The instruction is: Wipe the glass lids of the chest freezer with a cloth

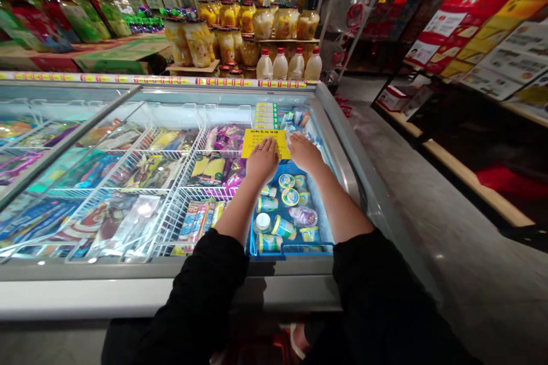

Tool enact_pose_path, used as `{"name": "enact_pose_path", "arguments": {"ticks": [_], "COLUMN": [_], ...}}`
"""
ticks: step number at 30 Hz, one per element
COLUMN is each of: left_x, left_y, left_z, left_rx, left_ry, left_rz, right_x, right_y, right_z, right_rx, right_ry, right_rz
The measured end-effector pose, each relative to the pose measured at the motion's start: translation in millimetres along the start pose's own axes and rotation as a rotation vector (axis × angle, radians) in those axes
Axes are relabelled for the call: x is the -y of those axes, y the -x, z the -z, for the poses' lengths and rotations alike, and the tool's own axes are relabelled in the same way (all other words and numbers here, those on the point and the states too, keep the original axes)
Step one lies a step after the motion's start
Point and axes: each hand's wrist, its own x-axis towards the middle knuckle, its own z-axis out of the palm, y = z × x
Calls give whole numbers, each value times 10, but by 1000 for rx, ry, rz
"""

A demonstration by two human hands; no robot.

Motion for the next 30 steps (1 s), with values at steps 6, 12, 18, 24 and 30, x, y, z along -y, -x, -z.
{"name": "enact_pose_path", "arguments": {"ticks": [6,12,18,24,30], "left_x": [-34,-30,-31,-9,-38], "left_y": [28,26,23,20,22], "left_z": [31,24,-11,-10,-6], "left_rx": [-7,0,-28,-21,-25], "left_ry": [-25,-21,1,20,3], "left_rz": [10,9,7,-8,4], "right_x": [-27,-62,-52,-234,-240], "right_y": [-244,-252,-289,-456,-418], "right_z": [-17,31,16,73,-37], "right_rx": [52,74,113,145,137], "right_ry": [-29,53,18,38,16], "right_rz": [-9,-140,24,-55,106]}}
